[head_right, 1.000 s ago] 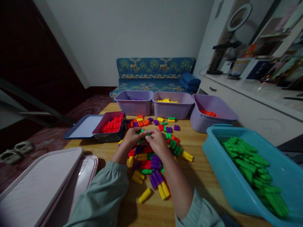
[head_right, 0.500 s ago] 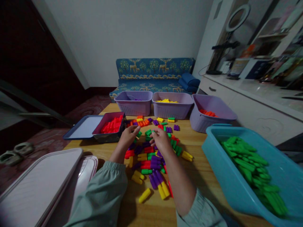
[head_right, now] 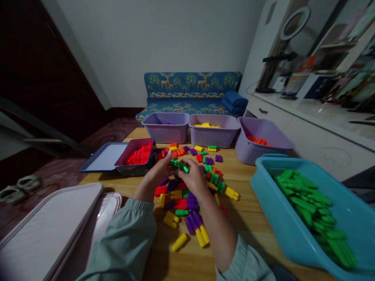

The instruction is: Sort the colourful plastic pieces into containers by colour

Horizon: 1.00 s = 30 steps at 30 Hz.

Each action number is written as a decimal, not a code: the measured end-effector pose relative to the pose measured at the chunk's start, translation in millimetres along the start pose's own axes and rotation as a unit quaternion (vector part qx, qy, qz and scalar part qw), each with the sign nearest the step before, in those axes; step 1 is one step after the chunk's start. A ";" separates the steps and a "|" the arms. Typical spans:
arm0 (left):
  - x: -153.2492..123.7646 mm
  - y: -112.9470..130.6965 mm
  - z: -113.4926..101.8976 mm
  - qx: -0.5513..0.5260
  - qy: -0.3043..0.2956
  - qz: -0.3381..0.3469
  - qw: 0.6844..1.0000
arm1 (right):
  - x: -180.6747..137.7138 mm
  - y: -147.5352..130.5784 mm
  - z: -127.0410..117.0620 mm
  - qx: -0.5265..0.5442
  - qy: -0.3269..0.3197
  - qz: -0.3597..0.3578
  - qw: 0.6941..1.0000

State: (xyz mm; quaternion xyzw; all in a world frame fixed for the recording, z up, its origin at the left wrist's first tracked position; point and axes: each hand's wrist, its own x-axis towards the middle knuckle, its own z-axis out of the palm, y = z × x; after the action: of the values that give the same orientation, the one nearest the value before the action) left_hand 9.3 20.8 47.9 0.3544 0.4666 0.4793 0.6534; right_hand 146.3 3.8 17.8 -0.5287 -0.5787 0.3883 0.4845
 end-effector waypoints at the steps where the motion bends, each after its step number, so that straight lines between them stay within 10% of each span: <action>1: -0.8 -0.4 0.3 0.004 -0.015 -0.001 1.000 | 0.8 1.8 -0.8 -0.033 0.015 -0.020 0.999; 6: -3.1 -1.1 -0.3 0.065 -0.132 0.002 0.989 | -0.1 -0.6 -4.7 -0.037 0.028 0.023 0.999; 19: -3.7 -2.1 4.4 0.268 -0.061 0.042 0.961 | -4.9 -9.6 -2.9 0.151 0.037 0.096 0.983; 30: 1.2 -4.9 -3.4 0.333 0.003 0.129 0.934 | 2.1 -44.8 -31.3 0.441 0.186 0.175 0.860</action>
State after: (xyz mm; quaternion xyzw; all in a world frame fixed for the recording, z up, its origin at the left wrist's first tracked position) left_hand 7.7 20.6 42.1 0.6072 0.5520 0.3776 0.4290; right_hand 166.3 -2.4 68.3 -0.4151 -0.1435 0.5758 0.6897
